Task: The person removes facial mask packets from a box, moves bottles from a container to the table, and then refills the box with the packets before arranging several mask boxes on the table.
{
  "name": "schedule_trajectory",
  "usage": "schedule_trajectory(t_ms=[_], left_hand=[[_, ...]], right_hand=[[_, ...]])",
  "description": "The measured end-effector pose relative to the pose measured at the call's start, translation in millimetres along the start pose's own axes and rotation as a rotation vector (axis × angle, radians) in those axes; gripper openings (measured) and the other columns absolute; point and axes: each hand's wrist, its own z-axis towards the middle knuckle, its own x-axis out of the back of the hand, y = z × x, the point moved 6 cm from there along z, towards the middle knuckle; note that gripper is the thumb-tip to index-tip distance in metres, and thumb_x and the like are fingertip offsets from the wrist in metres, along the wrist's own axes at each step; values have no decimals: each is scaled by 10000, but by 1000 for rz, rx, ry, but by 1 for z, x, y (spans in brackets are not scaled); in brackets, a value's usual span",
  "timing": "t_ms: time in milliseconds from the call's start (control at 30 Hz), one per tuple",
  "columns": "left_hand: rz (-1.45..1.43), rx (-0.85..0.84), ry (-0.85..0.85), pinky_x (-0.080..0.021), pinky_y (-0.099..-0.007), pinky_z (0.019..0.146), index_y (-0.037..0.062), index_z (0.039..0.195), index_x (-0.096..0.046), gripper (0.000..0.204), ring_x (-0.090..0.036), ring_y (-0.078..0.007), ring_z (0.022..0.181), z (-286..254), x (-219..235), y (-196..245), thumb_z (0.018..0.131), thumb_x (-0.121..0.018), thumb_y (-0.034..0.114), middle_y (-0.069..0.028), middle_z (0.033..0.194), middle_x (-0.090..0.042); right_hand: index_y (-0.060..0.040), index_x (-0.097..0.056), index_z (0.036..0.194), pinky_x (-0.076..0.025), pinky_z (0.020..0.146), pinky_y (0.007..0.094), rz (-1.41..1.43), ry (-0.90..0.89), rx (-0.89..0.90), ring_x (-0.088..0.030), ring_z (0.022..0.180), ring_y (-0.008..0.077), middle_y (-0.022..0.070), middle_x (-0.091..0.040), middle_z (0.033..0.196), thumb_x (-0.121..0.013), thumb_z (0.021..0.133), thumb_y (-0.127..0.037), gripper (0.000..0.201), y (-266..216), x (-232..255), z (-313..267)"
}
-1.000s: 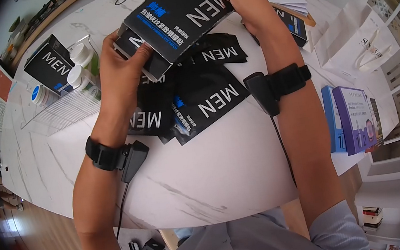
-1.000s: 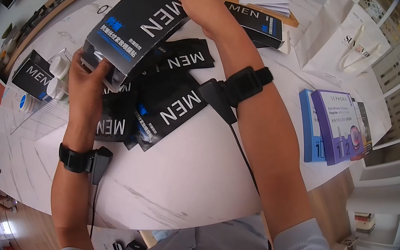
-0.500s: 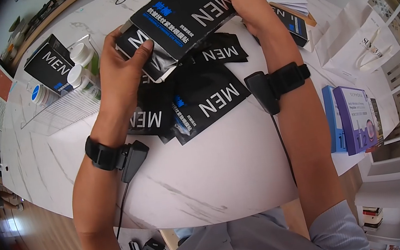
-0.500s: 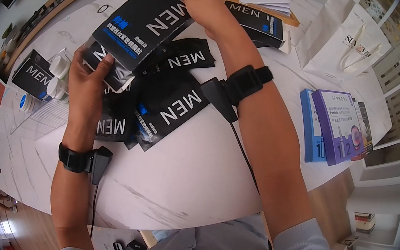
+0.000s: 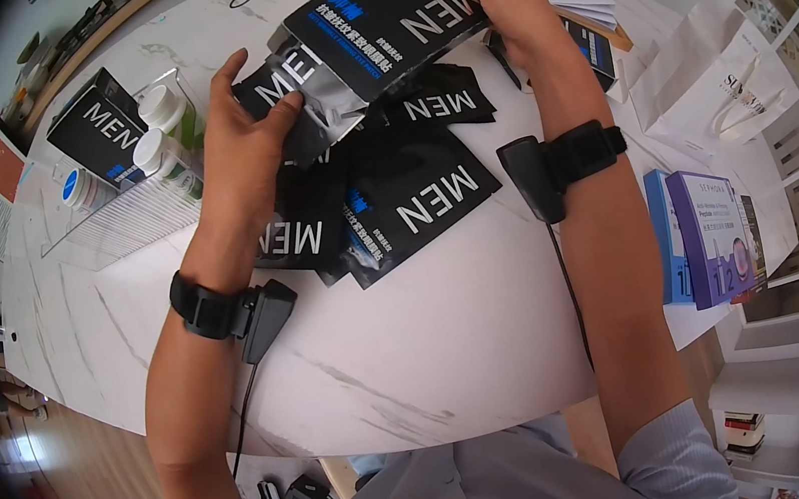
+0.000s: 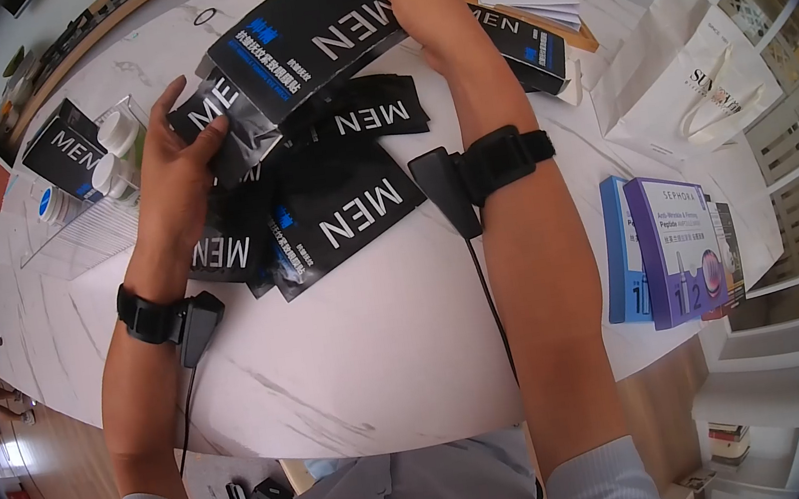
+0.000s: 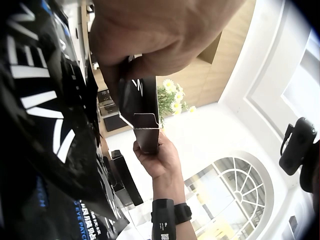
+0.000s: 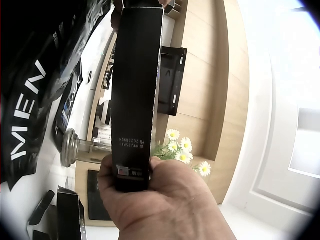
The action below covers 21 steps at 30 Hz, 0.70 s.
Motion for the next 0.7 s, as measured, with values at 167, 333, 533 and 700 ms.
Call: schedule_trajectory(t_ms=[167,333,533,700], left_hand=[[78,-44,9,-565,-298,877,38,1558,-287,738,-657,-198,1058,0,2,-2,927,-658,-51,-186,1257,-615],[114,-92,25,-546,-304,925,92,1583,-266,790,-639,-201,1090,4,8,-5,906,-632,-90,-179,1293,-603],[171,-147,16,-522,-293,939,56,1495,-441,650,-635,-178,1076,5,7,-4,887,-599,-108,-147,1238,-632],[200,79,-117,-537,-249,877,24,1331,-609,439,-655,-123,1009,5,8,-22,904,-584,-77,-104,1133,-688]], right_hand=[[-4,-680,1219,-498,878,278,-52,25,-26,-632,947,129,42,-718,1063,-435,1110,-185,324,3,15,2],[1,-687,1228,-497,912,295,-214,150,95,-646,987,160,68,-726,1085,-446,1095,-159,318,-6,44,5],[14,-683,1216,-500,907,299,-314,366,170,-646,981,162,73,-726,1060,-452,1089,-156,314,-43,80,1],[14,-682,1167,-508,839,312,-280,422,145,-632,883,166,70,-708,967,-452,1089,-161,300,-48,111,-3]])
